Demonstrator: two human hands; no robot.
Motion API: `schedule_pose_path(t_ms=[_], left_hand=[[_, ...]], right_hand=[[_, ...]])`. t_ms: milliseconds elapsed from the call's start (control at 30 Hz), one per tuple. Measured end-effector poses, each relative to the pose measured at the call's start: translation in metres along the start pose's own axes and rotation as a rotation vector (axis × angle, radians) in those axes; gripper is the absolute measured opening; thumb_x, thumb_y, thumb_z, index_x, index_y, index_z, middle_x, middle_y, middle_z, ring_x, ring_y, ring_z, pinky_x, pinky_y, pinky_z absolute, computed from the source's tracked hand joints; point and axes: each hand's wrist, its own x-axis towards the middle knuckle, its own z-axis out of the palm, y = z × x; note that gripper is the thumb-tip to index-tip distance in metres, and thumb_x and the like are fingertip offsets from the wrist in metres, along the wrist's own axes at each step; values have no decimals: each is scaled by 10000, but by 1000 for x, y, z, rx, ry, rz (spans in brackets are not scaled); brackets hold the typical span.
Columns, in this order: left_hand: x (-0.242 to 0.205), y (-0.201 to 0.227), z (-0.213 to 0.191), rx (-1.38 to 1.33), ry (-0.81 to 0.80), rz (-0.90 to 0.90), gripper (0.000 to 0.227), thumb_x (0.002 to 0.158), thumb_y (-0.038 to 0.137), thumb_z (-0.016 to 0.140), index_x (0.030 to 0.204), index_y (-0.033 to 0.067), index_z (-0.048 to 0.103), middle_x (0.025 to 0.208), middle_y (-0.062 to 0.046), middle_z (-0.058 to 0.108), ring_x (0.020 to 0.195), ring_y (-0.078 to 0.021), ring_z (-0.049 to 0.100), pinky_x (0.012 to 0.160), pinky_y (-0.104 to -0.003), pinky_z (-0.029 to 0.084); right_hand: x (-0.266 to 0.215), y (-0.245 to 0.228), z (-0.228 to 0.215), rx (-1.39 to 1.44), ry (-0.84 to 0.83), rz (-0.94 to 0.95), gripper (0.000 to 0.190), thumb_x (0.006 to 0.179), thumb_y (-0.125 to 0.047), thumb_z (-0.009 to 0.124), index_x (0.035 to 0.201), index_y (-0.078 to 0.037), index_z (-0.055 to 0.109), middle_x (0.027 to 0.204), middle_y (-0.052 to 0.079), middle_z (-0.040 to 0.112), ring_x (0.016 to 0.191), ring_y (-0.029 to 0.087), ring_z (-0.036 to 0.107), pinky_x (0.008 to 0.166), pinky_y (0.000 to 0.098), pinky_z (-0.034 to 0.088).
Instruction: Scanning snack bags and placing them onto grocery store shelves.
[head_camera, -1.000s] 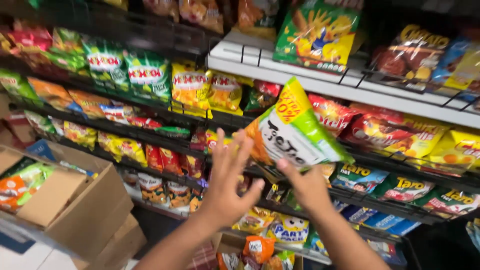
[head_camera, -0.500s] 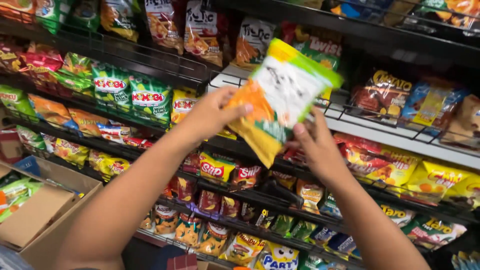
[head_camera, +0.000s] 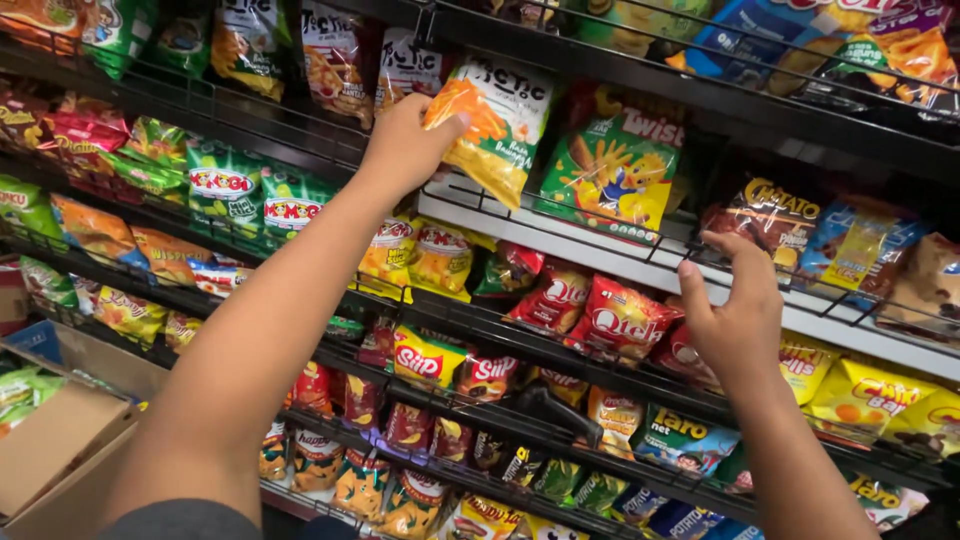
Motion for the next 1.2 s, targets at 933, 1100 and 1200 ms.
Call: schedule_pose_path(t_ms=[933, 1100, 1200], left_hand=[[154, -95, 73, 773, -395, -144, 660, 653, 422, 963, 1056, -56, 751, 1154, -235, 733, 1028, -345, 730, 914, -411, 566], [155, -90, 84, 849, -383, -145, 577, 722, 374, 900, 1132, 3, 735, 1230, -207, 694, 1099, -345, 689, 948, -449, 544], [152, -84, 86, 864, -391, -171, 528, 763, 327, 855, 1178, 31, 718, 1273, -190, 671, 1135, -341, 665, 961, -476, 530]], right_hand=[[-6, 27, 17, -239, -11, -81, 431, 908, -264, 722, 1263, -48, 603, 1278, 163, 644, 1282, 367, 563, 1230, 594, 288], [-8, 28, 19, -247, -23, -80, 455, 896, -263, 722, 1275, -43, 598, 1300, 175, 633, 1299, 374, 547, 1235, 593, 275], [-9, 29, 19, -252, -15, -94, 474, 891, -267, 726, 1286, -39, 593, 1326, 186, 617, 1315, 380, 535, 1226, 594, 274]])
